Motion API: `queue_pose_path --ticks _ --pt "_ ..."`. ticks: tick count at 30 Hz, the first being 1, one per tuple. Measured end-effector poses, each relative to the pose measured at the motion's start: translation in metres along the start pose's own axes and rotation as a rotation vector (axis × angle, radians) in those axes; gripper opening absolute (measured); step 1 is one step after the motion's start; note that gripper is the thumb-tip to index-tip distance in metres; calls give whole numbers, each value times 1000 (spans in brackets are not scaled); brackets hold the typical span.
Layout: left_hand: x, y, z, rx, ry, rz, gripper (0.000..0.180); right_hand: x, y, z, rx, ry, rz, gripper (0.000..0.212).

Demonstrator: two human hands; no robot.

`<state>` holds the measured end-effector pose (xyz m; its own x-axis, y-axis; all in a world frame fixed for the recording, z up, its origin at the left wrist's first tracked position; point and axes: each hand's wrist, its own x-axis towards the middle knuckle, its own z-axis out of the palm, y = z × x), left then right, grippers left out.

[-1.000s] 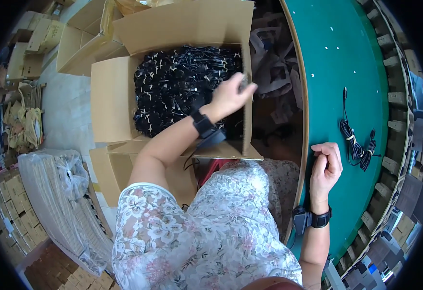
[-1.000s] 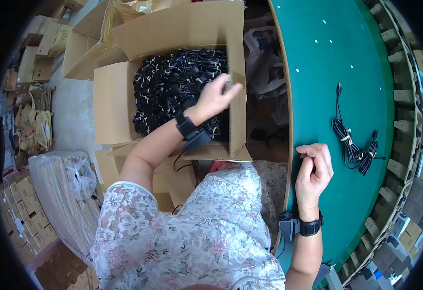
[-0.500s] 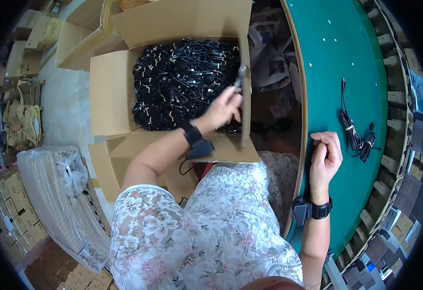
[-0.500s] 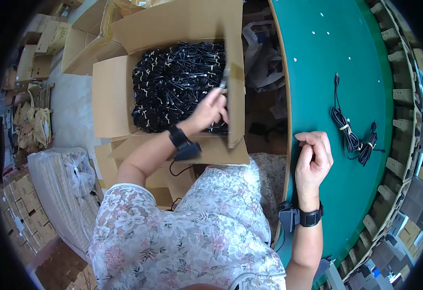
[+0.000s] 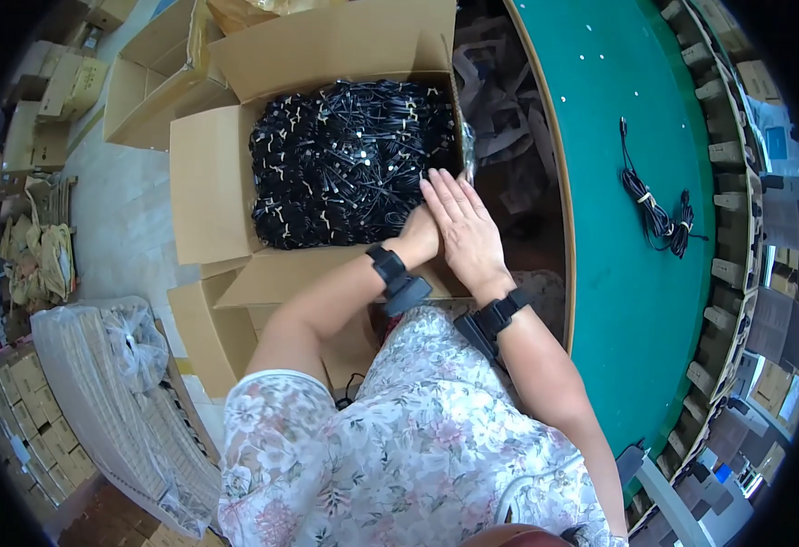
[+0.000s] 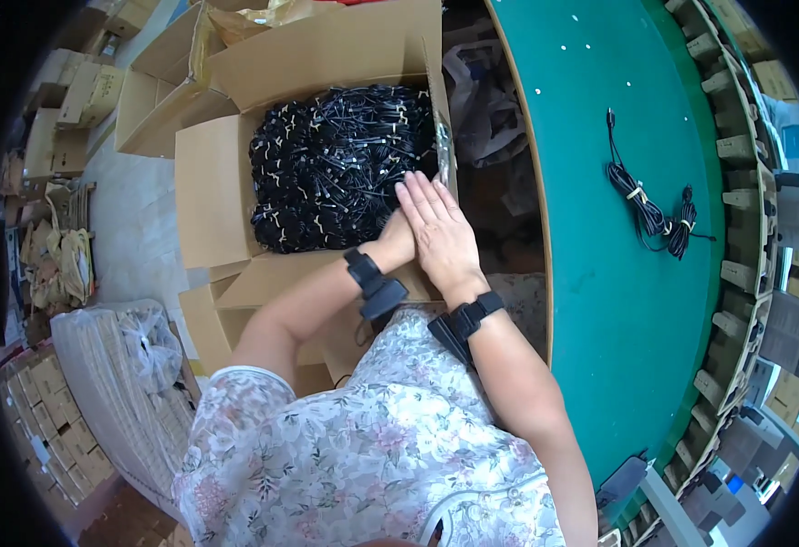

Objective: The person packs electronic components by hand, placing a base plate and a bundled cable into a cardboard tray before sliding a box over it. They repeat this process multiple times, occasionally reaching into a large shipping carton to retrieve more cables.

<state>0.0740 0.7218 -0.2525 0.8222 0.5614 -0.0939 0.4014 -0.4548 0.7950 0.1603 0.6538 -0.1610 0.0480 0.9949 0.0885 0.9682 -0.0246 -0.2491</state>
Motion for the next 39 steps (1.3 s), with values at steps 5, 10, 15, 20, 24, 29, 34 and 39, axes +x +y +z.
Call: queue_pose_path --ticks 5,10,15,20,24,29,34,39 --pt "-14 -15 -26 44 157 267 53 -1 0 3 -60 -25 -6 68" --pt "-27 -20 -53 -166 166 151 50 -22 33 -3 -201 -66 213 67" --pt "-24 -51 -48 -11 183 277 36 -24 45 -2 -574 -215 291 66" --pt "-30 -29 -24 -187 80 284 17 -32 61 2 -407 -16 331 65" --pt "-36 -26 -36 -28 165 370 13 -41 71 9 -252 -34 474 65" --pt "-151 -114 -37 -42 75 -96 15 -63 111 46 -202 -33 743 67" --pt "-109 -126 -74 478 423 -100 33 -64 95 48 -356 -109 780 73" --pt "14 -54 -36 68 270 31 50 -66 100 60 -452 -86 759 76"
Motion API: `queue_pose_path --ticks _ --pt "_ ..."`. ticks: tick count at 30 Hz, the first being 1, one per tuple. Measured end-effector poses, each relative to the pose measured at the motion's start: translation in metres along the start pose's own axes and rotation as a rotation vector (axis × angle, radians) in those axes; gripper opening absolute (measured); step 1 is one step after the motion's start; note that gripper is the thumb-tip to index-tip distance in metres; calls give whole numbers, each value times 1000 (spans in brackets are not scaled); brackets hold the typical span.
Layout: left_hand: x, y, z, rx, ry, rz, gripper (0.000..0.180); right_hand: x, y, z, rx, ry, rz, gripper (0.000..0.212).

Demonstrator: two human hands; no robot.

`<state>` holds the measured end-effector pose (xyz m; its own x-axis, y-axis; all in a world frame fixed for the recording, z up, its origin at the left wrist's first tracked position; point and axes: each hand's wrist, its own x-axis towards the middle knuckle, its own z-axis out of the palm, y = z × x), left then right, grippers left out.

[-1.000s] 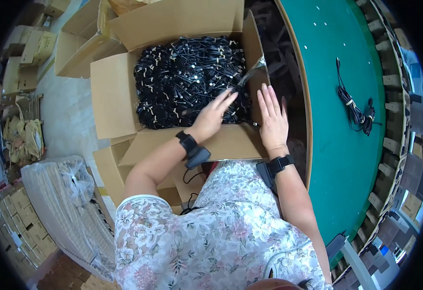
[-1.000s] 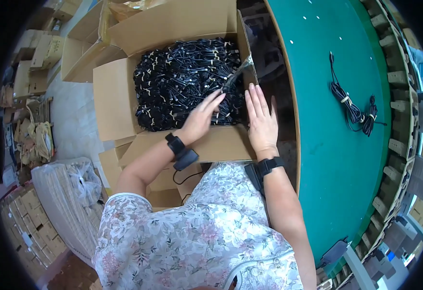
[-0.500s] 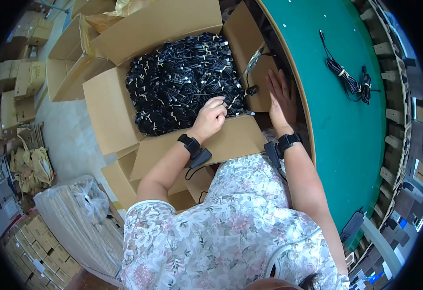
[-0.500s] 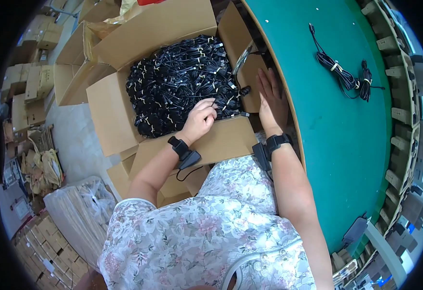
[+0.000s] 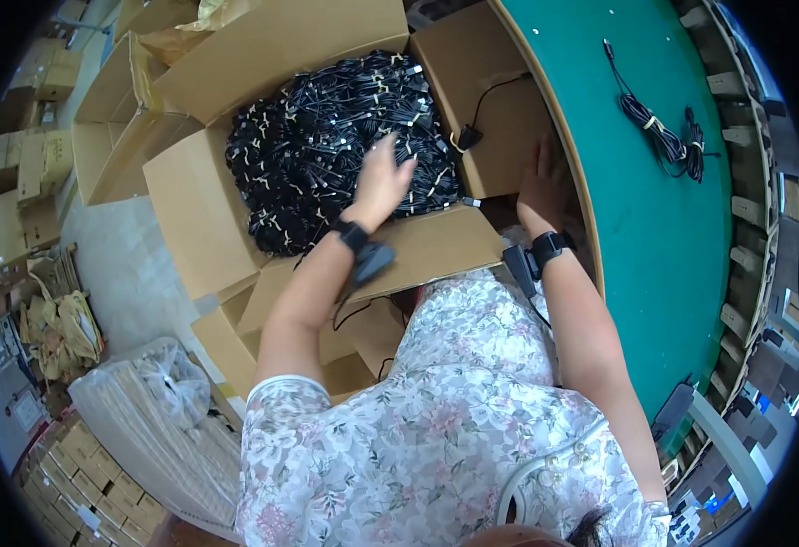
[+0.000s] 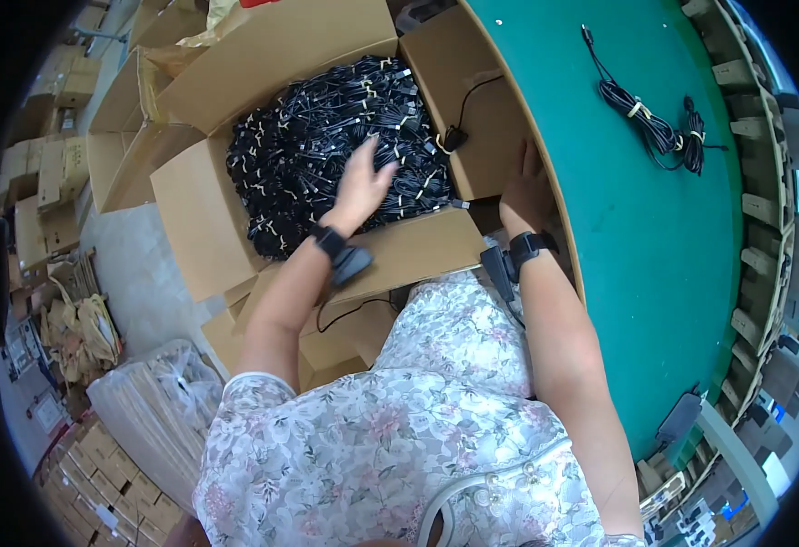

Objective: The person packs electronic components by hand, placing a base plate and a bundled cable into a cardboard tray before sliding a box over it. They repeat this process multiple times, occasionally reaching into a large shipping carton to retrieve more cables.

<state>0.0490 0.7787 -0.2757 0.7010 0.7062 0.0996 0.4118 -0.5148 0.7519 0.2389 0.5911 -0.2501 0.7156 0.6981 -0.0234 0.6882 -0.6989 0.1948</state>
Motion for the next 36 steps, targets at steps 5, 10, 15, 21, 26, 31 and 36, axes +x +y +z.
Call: queue_pose_path --ticks 5,10,15,21,26,31,36 --pt "43 58 73 -123 -182 -181 45 -7 7 -2 77 -26 -62 77" --pt "14 54 74 -9 -314 -14 32 -8 10 3 49 7 -76 78" --pt "6 62 3 -831 -316 -134 15 -8 8 7 85 13 -17 78" --pt "52 103 2 -1763 -180 -457 15 -7 1 -1 128 5 -55 79" --pt "73 85 40 -1519 -550 -589 18 -8 5 0 222 -55 -33 79" --pt "32 103 15 -1089 -608 -714 21 -10 4 -1 234 -36 -67 79" --pt "1 130 -11 -1056 -551 -562 20 -12 7 0 137 43 -98 79"
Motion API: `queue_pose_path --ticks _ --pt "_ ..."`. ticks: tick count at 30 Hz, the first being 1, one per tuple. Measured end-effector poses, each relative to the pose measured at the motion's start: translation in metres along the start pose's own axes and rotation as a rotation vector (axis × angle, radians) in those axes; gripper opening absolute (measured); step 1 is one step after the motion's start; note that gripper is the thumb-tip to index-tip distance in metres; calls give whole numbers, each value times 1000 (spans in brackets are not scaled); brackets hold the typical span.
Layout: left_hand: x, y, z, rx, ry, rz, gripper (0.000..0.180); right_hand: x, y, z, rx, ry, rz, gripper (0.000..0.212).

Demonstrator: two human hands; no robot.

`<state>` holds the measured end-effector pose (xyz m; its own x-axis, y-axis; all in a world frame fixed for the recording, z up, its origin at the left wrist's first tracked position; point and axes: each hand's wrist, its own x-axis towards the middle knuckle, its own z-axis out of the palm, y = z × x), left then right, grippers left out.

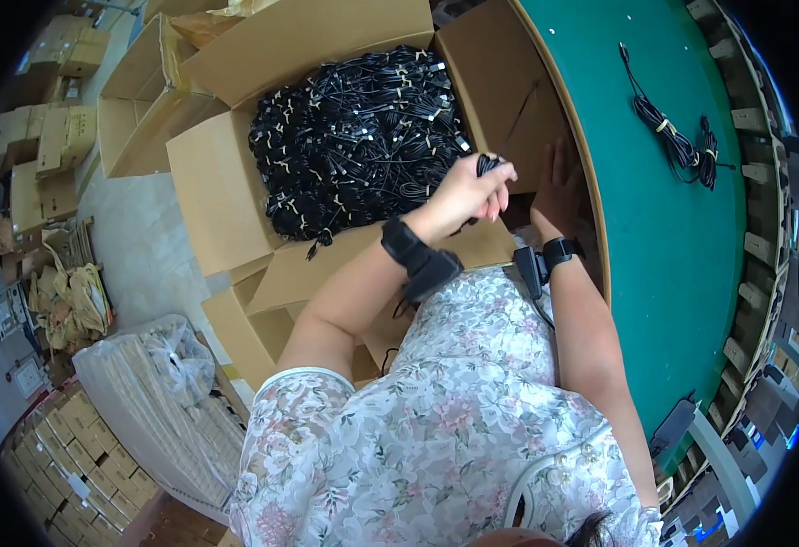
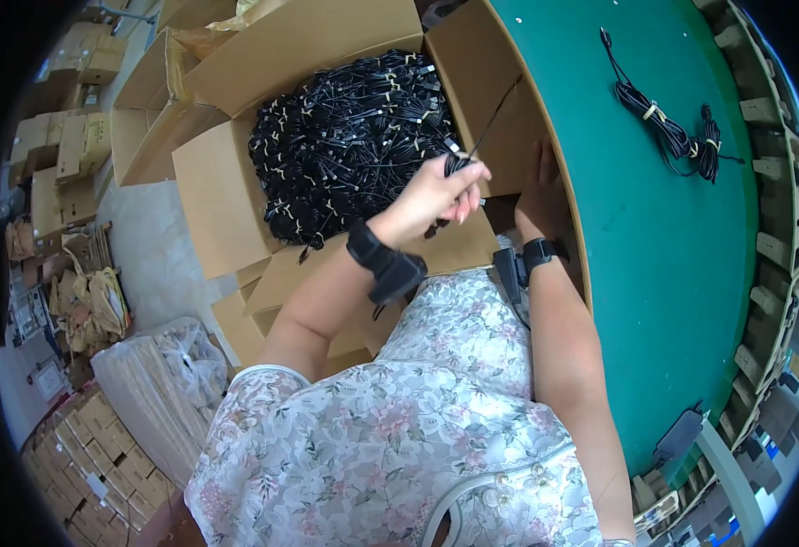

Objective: The person packs electronic components by hand, placing a base plate and a bundled cable into a cardboard tray before sliding a box over it. They repeat this process multiple times, occasionally reaching into a large shipping carton to retrieve more cables.

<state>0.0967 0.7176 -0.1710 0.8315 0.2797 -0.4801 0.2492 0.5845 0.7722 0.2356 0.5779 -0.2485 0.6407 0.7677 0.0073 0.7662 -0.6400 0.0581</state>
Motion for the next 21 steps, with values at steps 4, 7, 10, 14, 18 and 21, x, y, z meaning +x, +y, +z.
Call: queue_pose_path --ticks 4,7,10,14,18,21 --pt "-25 -20 18 14 89 99 19 1 0 -1 -22 68 -36 80" --pt "-33 -27 21 -36 115 142 18 2 -4 -4 -47 41 -21 82" --pt "-47 -30 20 -110 128 171 17 -3 -6 -4 -87 19 -49 79" --pt "-103 -63 35 76 70 -20 18 7 13 19 -62 -127 101 73" --pt "-131 -46 -26 69 313 -20 8 15 -7 3 129 -240 220 68" --pt "-126 6 -39 106 343 251 7 5 -5 5 124 -259 220 66"
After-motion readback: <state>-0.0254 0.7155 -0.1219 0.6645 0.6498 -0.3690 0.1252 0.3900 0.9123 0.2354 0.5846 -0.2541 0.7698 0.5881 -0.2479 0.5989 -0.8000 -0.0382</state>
